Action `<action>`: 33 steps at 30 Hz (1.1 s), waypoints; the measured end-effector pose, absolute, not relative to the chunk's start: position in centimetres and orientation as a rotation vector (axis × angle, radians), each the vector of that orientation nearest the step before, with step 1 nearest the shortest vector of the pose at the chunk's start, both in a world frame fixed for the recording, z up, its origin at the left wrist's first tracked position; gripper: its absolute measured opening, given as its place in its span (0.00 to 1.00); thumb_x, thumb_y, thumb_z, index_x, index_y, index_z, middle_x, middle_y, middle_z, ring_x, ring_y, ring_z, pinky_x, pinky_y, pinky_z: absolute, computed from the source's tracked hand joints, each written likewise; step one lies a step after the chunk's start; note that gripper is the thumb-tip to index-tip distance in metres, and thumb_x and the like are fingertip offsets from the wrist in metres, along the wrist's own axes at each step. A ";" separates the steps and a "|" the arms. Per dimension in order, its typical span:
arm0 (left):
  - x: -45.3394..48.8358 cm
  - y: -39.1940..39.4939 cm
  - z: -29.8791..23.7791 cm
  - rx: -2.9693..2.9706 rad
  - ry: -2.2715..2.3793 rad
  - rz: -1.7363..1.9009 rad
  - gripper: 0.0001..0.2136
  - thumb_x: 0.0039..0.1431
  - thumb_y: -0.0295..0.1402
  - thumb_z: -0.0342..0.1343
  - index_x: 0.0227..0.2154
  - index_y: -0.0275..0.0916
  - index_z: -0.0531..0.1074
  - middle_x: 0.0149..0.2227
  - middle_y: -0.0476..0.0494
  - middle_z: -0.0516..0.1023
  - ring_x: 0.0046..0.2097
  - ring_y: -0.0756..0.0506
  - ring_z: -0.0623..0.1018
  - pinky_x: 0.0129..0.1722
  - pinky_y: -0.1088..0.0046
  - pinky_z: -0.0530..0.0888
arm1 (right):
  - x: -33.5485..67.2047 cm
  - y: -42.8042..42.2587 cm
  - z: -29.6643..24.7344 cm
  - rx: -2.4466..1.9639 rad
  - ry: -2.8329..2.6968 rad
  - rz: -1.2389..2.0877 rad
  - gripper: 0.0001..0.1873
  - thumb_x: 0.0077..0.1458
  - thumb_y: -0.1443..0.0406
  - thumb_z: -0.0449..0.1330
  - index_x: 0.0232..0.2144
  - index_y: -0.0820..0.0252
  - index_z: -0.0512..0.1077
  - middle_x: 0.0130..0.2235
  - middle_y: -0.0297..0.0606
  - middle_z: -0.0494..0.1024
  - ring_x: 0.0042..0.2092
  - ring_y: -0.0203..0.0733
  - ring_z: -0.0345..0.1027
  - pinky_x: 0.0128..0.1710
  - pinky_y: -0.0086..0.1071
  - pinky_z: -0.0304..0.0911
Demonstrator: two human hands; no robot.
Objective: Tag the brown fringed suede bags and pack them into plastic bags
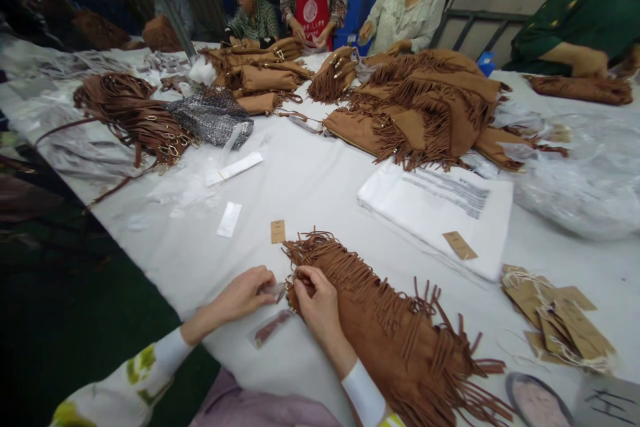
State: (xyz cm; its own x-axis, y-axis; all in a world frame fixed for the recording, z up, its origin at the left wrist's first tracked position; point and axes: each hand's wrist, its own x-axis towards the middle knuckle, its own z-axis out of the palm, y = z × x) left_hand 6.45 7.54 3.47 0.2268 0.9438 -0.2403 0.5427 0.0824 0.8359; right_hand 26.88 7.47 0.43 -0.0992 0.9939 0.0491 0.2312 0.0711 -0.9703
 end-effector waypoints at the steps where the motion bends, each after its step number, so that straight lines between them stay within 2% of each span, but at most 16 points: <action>1: 6.7 7.1 3.5 1.594 1.435 0.525 0.06 0.42 0.33 0.63 0.23 0.40 0.70 0.25 0.51 0.70 0.31 0.47 0.68 0.32 0.73 0.61 | 27.0 7.1 0.6 -1.268 -1.615 1.043 0.12 0.53 0.64 0.59 0.41 0.57 0.73 0.43 0.41 0.77 0.45 0.44 0.70 0.49 0.39 0.66; 5: 6.7 6.5 3.8 1.578 1.457 0.483 0.03 0.47 0.29 0.55 0.23 0.40 0.67 0.21 0.55 0.66 0.25 0.50 0.65 0.26 0.74 0.56 | 27.3 5.7 0.8 -1.241 -1.935 0.837 0.21 0.49 0.68 0.62 0.48 0.58 0.69 0.47 0.43 0.74 0.49 0.47 0.66 0.51 0.42 0.64; 8: 6.5 6.1 3.6 1.507 1.481 0.490 0.03 0.46 0.28 0.54 0.22 0.41 0.65 0.18 0.56 0.64 0.23 0.51 0.63 0.24 0.75 0.54 | 27.1 5.0 0.5 -1.276 -2.047 0.710 0.17 0.50 0.68 0.61 0.44 0.57 0.70 0.46 0.44 0.73 0.47 0.48 0.65 0.48 0.43 0.65; 11: 6.7 5.7 3.0 1.364 1.461 0.477 0.05 0.48 0.32 0.55 0.25 0.41 0.64 0.17 0.57 0.65 0.20 0.52 0.64 0.21 0.77 0.55 | 26.8 4.8 0.5 -1.298 -2.119 0.616 0.16 0.50 0.69 0.59 0.44 0.58 0.71 0.46 0.45 0.73 0.46 0.49 0.65 0.47 0.45 0.66; 14: 6.7 5.4 2.5 1.131 1.323 0.454 0.11 0.51 0.40 0.56 0.33 0.40 0.64 0.22 0.52 0.73 0.19 0.51 0.68 0.19 0.77 0.60 | 26.6 4.9 0.6 -1.307 -2.147 0.576 0.15 0.51 0.68 0.59 0.43 0.58 0.71 0.45 0.45 0.73 0.46 0.50 0.65 0.46 0.45 0.66; 17: 6.5 5.8 2.7 0.941 1.137 0.416 0.19 0.48 0.44 0.59 0.40 0.39 0.66 0.30 0.46 0.77 0.25 0.50 0.74 0.26 0.75 0.69 | 26.6 5.1 0.5 -1.282 -2.150 0.564 0.14 0.52 0.67 0.58 0.43 0.57 0.72 0.45 0.45 0.73 0.45 0.49 0.65 0.45 0.45 0.66; 19: 6.3 6.4 3.1 0.883 1.045 0.367 0.19 0.45 0.43 0.62 0.37 0.37 0.71 0.30 0.44 0.77 0.29 0.49 0.75 0.32 0.72 0.71 | 26.7 5.2 0.1 -1.263 -2.152 0.563 0.14 0.53 0.67 0.58 0.44 0.57 0.72 0.45 0.45 0.73 0.45 0.49 0.65 0.45 0.45 0.65; 21: 6.3 7.2 3.4 0.843 0.982 0.311 0.17 0.44 0.44 0.64 0.31 0.35 0.74 0.29 0.42 0.78 0.30 0.48 0.76 0.34 0.72 0.71 | 26.7 5.4 -0.4 -1.247 -2.157 0.563 0.14 0.54 0.66 0.58 0.44 0.57 0.72 0.46 0.45 0.72 0.46 0.50 0.64 0.46 0.46 0.65; 25: 6.8 9.0 3.2 0.804 0.970 0.221 0.19 0.43 0.48 0.64 0.27 0.35 0.75 0.27 0.40 0.79 0.28 0.47 0.76 0.27 0.73 0.70 | 26.8 5.5 -1.0 -1.220 -2.163 0.581 0.14 0.55 0.66 0.58 0.45 0.58 0.72 0.47 0.45 0.72 0.47 0.50 0.64 0.47 0.46 0.64; 28: 7.9 9.7 2.9 0.841 1.019 0.207 0.18 0.40 0.47 0.65 0.23 0.35 0.74 0.21 0.44 0.77 0.22 0.49 0.73 0.22 0.75 0.67 | 26.8 5.5 -0.5 -1.206 -2.163 0.592 0.14 0.55 0.65 0.57 0.45 0.58 0.72 0.46 0.45 0.72 0.47 0.49 0.64 0.47 0.45 0.65; 33: 9.6 9.8 2.8 0.948 1.080 0.262 0.15 0.43 0.44 0.63 0.18 0.37 0.70 0.14 0.50 0.71 0.17 0.52 0.68 0.17 0.78 0.62 | 27.1 5.4 0.5 -1.197 -2.113 0.673 0.12 0.57 0.65 0.56 0.44 0.56 0.73 0.46 0.44 0.74 0.47 0.47 0.67 0.47 0.44 0.66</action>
